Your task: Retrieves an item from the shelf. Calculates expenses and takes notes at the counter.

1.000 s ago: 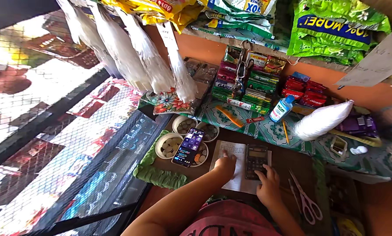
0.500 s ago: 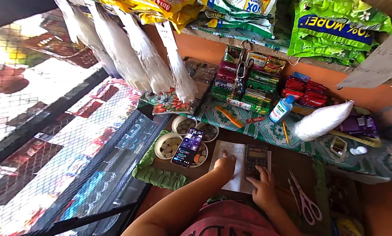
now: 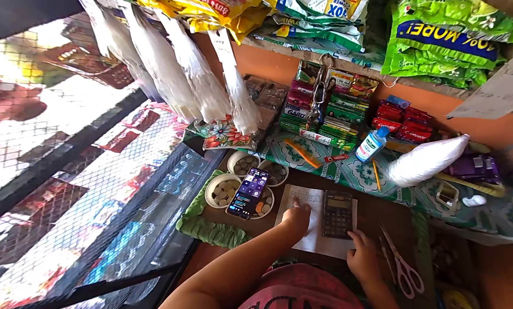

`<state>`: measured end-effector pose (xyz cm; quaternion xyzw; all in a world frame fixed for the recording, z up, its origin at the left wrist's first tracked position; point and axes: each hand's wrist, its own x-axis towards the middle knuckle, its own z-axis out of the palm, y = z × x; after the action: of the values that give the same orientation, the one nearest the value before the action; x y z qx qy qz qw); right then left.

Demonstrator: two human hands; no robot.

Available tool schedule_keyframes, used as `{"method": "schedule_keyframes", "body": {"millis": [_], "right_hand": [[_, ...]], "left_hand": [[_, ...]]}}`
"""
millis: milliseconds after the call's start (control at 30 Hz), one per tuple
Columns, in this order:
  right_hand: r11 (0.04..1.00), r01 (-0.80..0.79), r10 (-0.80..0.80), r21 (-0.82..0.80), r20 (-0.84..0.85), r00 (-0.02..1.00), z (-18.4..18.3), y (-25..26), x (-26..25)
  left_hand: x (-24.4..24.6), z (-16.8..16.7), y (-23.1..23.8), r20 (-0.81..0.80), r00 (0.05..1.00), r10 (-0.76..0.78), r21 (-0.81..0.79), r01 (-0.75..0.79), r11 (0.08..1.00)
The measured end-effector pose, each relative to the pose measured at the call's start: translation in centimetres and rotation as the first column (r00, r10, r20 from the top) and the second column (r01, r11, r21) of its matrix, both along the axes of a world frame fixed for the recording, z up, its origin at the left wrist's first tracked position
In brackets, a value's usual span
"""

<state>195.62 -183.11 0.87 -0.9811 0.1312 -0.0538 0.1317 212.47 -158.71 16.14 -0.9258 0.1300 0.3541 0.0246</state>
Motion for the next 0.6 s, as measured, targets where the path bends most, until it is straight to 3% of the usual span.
{"method": "schedule_keyframes", "body": {"millis": [600], "right_hand": [[0.996, -0.003, 0.007, -0.084, 0.045, 0.999, 0.4, -0.5, 1.2]], "left_hand": [[-0.2, -0.5, 0.1, -0.002, 0.997, -0.072, -0.012, 0.072, 0.997]]}}
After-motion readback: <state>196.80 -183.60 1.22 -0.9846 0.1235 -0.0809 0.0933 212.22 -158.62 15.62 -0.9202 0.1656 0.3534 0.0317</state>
